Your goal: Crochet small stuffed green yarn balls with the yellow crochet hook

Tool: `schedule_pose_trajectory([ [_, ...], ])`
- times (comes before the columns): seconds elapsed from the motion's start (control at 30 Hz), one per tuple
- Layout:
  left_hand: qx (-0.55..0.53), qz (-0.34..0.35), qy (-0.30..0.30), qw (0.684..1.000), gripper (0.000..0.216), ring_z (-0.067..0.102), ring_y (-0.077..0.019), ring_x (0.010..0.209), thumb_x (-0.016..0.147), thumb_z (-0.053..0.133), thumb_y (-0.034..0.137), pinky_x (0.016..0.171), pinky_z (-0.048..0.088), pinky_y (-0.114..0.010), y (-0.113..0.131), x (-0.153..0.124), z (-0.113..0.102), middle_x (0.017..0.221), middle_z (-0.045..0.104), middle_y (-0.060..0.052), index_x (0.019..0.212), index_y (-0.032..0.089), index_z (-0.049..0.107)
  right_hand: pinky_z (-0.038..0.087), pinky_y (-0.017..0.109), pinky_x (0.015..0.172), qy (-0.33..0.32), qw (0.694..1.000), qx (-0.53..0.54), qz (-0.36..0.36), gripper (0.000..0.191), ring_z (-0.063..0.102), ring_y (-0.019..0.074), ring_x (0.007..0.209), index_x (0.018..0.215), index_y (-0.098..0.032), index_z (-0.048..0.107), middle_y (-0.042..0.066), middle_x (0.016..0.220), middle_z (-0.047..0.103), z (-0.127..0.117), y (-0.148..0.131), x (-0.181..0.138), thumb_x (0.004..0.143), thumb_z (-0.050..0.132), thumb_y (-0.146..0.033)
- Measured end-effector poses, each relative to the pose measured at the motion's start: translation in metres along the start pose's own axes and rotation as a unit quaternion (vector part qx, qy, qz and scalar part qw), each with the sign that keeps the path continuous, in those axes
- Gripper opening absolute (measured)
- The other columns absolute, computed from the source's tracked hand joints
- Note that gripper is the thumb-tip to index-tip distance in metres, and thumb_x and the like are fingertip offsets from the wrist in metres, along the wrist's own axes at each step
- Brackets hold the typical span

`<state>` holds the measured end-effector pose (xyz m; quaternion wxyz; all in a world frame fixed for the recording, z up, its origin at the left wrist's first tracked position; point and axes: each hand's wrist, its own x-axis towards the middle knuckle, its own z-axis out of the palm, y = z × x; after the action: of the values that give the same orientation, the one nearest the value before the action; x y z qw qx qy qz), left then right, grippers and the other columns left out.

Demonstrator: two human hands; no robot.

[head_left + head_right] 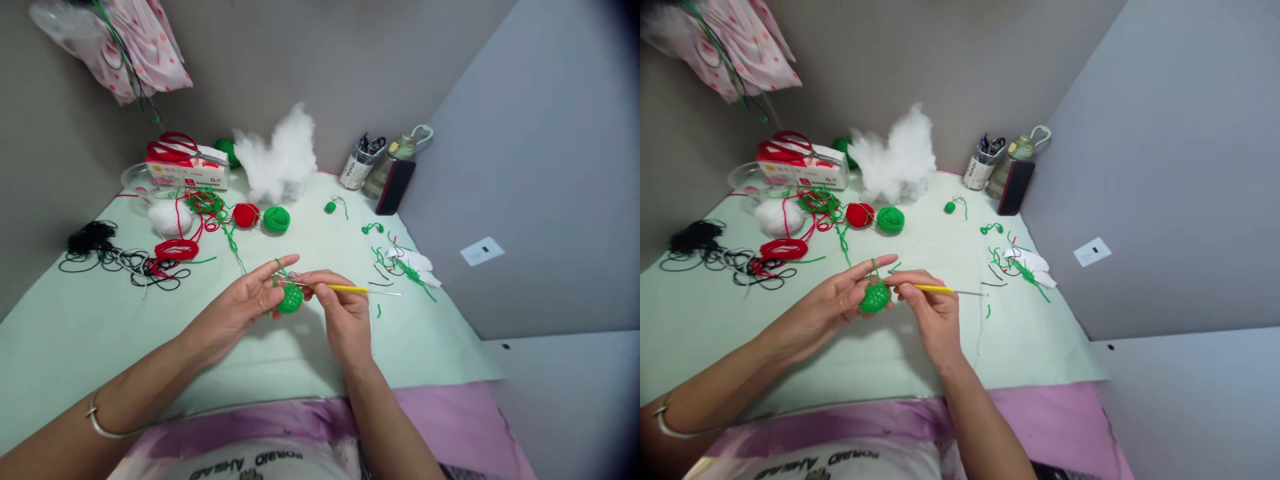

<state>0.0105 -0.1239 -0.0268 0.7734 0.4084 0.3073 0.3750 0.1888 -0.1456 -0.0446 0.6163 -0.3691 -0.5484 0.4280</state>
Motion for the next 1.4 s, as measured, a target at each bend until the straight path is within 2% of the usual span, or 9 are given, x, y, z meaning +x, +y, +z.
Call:
schedule_pose_trajectory([
  [0.23, -0.033, 0.013, 0.043, 0.998, 0.06, 0.057, -0.0127, 0.086, 0.082, 0.082, 0.03, 0.075, 0.043, -0.024, -0.007, -0.011, 0.02, 0.101, 0.068, -0.001, 0.139, 0.028, 0.062, 0.058, 0.035, 0.082, 0.015, 0.988, -0.113, -0.105, 0.023, 0.071, 0.0177, 0.093, 0.103, -0.028, 0.077, 0.003, 0.096, 0.077, 0.001, -0.013, -0.015, 0.099, 0.057, -0.017],
  [0.37, -0.04, 0.069, 0.094, 0.992, 0.059, 0.058, -0.0137, 0.091, 0.084, 0.082, 0.029, 0.081, 0.044, -0.023, -0.014, -0.02, 0.04, 0.092, 0.067, 0.001, 0.139, 0.03, 0.061, 0.06, 0.037, 0.085, 0.017, 0.888, -0.356, -0.292, 0.037, 0.07, 0.0208, 0.101, 0.124, -0.028, 0.072, 0.009, 0.108, 0.074, 0.005, -0.012, -0.027, 0.094, 0.062, -0.008],
  [0.43, -0.075, 0.049, 0.096, 0.991, 0.054, 0.059, -0.0141, 0.092, 0.087, 0.078, 0.031, 0.081, 0.045, -0.023, -0.015, -0.024, 0.045, 0.094, 0.067, 0.0, 0.139, 0.03, 0.062, 0.061, 0.036, 0.081, 0.038, 0.858, -0.381, -0.343, 0.043, 0.069, 0.0213, 0.102, 0.129, -0.029, 0.07, 0.01, 0.113, 0.072, 0.005, -0.012, -0.032, 0.092, 0.064, -0.007],
  [0.6, -0.162, -0.015, 0.036, 0.986, 0.037, 0.06, -0.0141, 0.085, 0.088, 0.072, 0.028, 0.08, 0.048, -0.026, -0.005, -0.029, 0.041, 0.102, 0.07, -0.006, 0.124, 0.017, 0.074, 0.057, 0.035, 0.073, 0.087, 0.974, -0.127, -0.166, 0.025, 0.067, 0.017, 0.078, 0.102, -0.028, 0.077, 0.003, 0.087, 0.071, 0.0, -0.024, -0.031, 0.098, 0.057, -0.014],
  [0.67, -0.156, -0.005, 0.031, 0.987, 0.035, 0.059, -0.0129, 0.08, 0.088, 0.071, 0.026, 0.079, 0.048, -0.026, -0.002, -0.03, 0.038, 0.096, 0.069, -0.005, 0.121, 0.015, 0.076, 0.053, 0.032, 0.066, 0.091, 0.991, -0.016, -0.093, 0.021, 0.062, 0.0141, 0.068, 0.094, -0.026, 0.077, 0.002, 0.082, 0.069, -0.001, -0.029, -0.03, 0.099, 0.057, -0.02],
  [0.77, -0.119, 0.001, 0.026, 0.993, 0.04, 0.058, -0.0121, 0.08, 0.088, 0.071, 0.029, 0.077, 0.046, -0.024, -0.002, -0.03, 0.037, 0.093, 0.069, -0.003, 0.127, 0.02, 0.073, 0.052, 0.032, 0.067, 0.059, 0.996, 0.039, -0.055, 0.018, 0.063, 0.015, 0.072, 0.093, -0.026, 0.078, 0.003, 0.084, 0.071, 0.002, -0.029, -0.029, 0.098, 0.06, -0.025],
  [0.97, -0.027, 0.011, 0.039, 0.999, 0.043, 0.057, -0.0167, 0.107, 0.089, 0.072, 0.029, 0.088, 0.042, -0.025, -0.011, -0.029, 0.037, 0.124, 0.071, -0.002, 0.132, 0.029, 0.068, 0.055, 0.036, 0.082, 0.065, 0.994, -0.063, -0.068, 0.018, 0.067, 0.0212, 0.1, 0.096, -0.027, 0.08, 0.005, 0.094, 0.076, 0.015, -0.024, -0.028, 0.096, 0.063, -0.022],
  [1.2, -0.056, 0.012, 0.084, 0.995, 0.015, 0.063, -0.015, 0.086, 0.089, 0.074, 0.032, 0.081, 0.048, -0.027, -0.014, -0.025, 0.035, 0.107, 0.075, -0.001, 0.101, 0.026, 0.079, 0.059, 0.035, 0.077, 0.044, 0.992, -0.096, -0.064, 0.015, 0.067, 0.0194, 0.093, 0.098, -0.031, 0.08, 0.003, 0.091, 0.07, 0.018, -0.027, -0.031, 0.094, 0.066, -0.025],
  [1.4, -0.062, 0.016, 0.092, 0.994, 0.014, 0.061, -0.0134, 0.076, 0.087, 0.075, 0.031, 0.075, 0.049, -0.026, -0.014, -0.027, 0.035, 0.095, 0.075, -0.001, 0.099, 0.024, 0.079, 0.059, 0.03, 0.068, 0.022, 0.995, -0.074, -0.062, 0.017, 0.066, 0.0167, 0.086, 0.101, -0.03, 0.079, 0.003, 0.09, 0.069, 0.021, -0.027, -0.032, 0.095, 0.066, -0.022],
])
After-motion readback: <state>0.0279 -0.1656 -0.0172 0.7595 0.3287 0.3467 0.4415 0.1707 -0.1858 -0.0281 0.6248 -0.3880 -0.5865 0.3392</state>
